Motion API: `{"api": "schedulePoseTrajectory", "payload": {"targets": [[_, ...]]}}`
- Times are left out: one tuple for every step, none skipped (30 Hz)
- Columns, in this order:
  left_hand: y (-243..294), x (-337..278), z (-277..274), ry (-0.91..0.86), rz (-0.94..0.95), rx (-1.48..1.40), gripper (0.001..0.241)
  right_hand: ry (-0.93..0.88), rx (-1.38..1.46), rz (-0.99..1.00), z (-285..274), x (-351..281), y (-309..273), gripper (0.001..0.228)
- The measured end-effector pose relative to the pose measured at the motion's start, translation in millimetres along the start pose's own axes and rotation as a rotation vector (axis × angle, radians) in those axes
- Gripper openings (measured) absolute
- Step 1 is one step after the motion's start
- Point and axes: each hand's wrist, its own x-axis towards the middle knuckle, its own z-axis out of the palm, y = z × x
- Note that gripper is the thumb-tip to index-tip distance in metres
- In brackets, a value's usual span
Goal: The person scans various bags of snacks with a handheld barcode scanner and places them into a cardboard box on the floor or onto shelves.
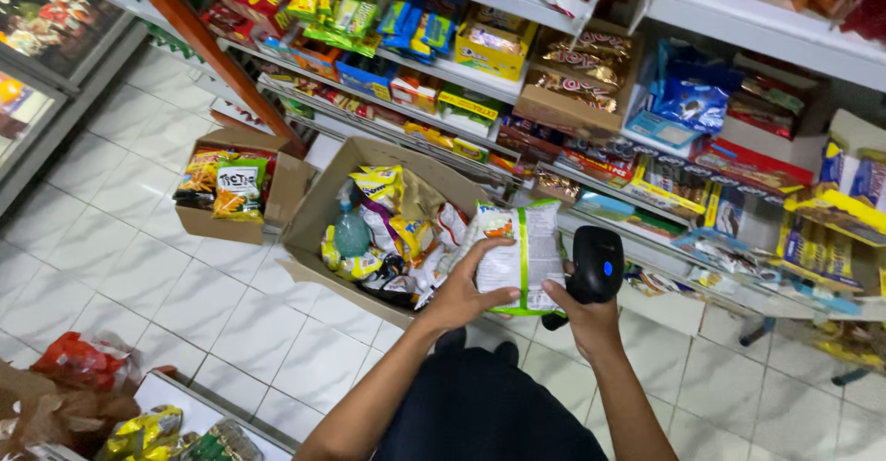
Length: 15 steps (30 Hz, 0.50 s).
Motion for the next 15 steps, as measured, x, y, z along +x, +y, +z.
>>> {"api": "schedulePoseTrajectory", "payload": {"targets": [[2.7,-0.6,4.0,-0.002,-0.019,0.014,0.077,0.028,-0.015,0.015,-3.2,-4.2,-5.6,0.054],[6.0,-2.4,7.8,-0.004,-0.038,0.028,0.079,0.056,-0.031,0.03,-6.6,-10.6,-12.3,0.054],[10.1,-1.5,8.1,-0.005,-0.047,0.052,0.082,0.033,-0.025,0.019,-7.1,-13.5,-19.1,0.054],[14.3,-2.0,9.4,-0.005,-0.064,0.038,0.083,0.01,-0.019,0.008,-8.3,-17.1,-26.1,0.055],[18.2,-4.8,12.4,-0.006,-0.086,0.022,0.085,-0.012,-0.014,0.002,-10.8,-21.1,-33.2,0.056],[21.1,-6.2,16.4,-0.006,-0.108,0.006,0.086,-0.022,-0.088,0.005,-13.8,-23.3,-39.6,0.053],[22.5,-8.4,21.9,-0.007,-0.1,0.007,0.086,-0.035,-0.163,0.014,-17.8,-27.3,-43.9,0.05],[23.2,-10.2,27.6,-0.008,-0.093,0.007,0.085,-0.049,-0.237,0.024,-21.9,-31.1,-47.4,0.047],[24.3,-11.1,32.3,-0.007,-0.084,0.01,0.085,-0.053,-0.192,0.016,-24.5,-34.9,-50.1,0.046],[25.4,-11.5,37.1,-0.001,-0.135,-0.043,0.083,-0.056,-0.146,0.009,-26.6,-38.8,-52.1,0.045],[26.7,-12.0,41.7,0.006,-0.185,-0.094,0.082,-0.061,-0.1,0.0,-28.6,-40.3,-53.6,0.044],[28.1,-12.1,46.2,0.014,-0.235,-0.145,0.081,-0.057,-0.067,0.001,-30.7,-40.2,-54.8,0.043],[29.3,-11.3,51.0,0.024,-0.221,-0.14,0.08,-0.052,-0.035,0.004,-33.5,-40.1,-55.8,0.043],[30.5,-9.6,55.5,0.034,-0.208,-0.135,0.08,-0.047,-0.003,0.006,-36.4,-40.3,-56.4,0.042],[32.1,-7.8,59.5,0.045,-0.193,-0.131,0.079,-0.042,0.025,0.015,-39.8,-39.8,-57.5,0.042]]}}
